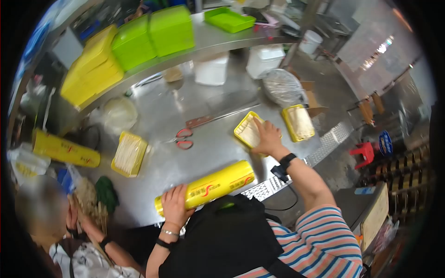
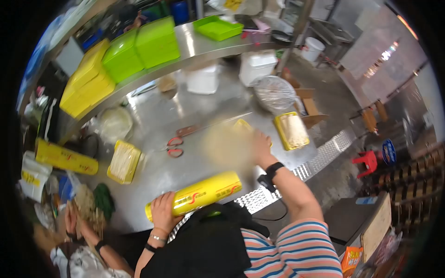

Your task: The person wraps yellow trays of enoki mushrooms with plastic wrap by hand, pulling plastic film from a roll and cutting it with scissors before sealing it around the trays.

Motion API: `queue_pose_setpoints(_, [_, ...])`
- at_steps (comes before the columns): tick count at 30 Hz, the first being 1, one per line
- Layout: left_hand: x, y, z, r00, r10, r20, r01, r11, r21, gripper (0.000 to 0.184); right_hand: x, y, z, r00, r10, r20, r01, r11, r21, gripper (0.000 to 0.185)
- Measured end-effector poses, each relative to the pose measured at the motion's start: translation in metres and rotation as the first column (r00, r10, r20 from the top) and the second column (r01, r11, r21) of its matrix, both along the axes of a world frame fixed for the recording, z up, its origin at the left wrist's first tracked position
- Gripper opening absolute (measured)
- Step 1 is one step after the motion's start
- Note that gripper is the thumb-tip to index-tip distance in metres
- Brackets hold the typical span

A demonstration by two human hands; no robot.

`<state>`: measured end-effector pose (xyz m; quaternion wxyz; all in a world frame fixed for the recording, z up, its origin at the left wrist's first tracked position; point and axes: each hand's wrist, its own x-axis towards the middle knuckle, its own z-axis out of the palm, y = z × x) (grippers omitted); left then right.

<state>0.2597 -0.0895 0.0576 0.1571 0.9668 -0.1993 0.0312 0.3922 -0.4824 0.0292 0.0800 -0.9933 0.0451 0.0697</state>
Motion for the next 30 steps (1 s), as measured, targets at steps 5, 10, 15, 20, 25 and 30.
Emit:
queue_pose_setpoints(5, [-0.012,0.002,-0.003,0.998,0.008,0.069,-0.007,1.0,-0.018,0.078,0.008,0.076,0.066,0.82,0.57,0.053,-0.572,0.811,0.123,0.113])
queue_pose_setpoints(10, [-0.027,0.001,-0.002,1.0,-0.019,-0.009,0.019,0.997,-0.081,0.085,0.022,0.149,0.035,0.51,0.83,0.228,-0.859,0.476,0.19,0.107])
queue_pose_setpoints(15, [-0.035,0.002,-0.001,0.997,-0.077,0.006,0.077,0.992,-0.096,0.085,0.017,0.19,0.003,0.471,0.856,0.213,-0.876,0.425,0.229,0.107])
queue_pose_setpoints(20, [-0.034,0.003,-0.001,0.997,-0.074,-0.024,0.071,0.992,-0.108,0.086,0.016,0.198,-0.018,0.471,0.854,0.22,-0.876,0.425,0.227,0.104])
queue_pose_setpoints(25, [-0.029,0.001,0.005,0.996,-0.059,-0.06,0.05,0.99,-0.13,0.088,0.019,0.161,0.013,0.657,0.684,0.318,-0.739,0.5,0.451,0.064])
queue_pose_setpoints(30, [-0.02,0.003,0.01,0.995,-0.061,-0.077,0.052,0.992,-0.111,0.088,-0.013,0.074,0.046,0.938,0.298,0.178,-0.343,0.723,0.6,0.023])
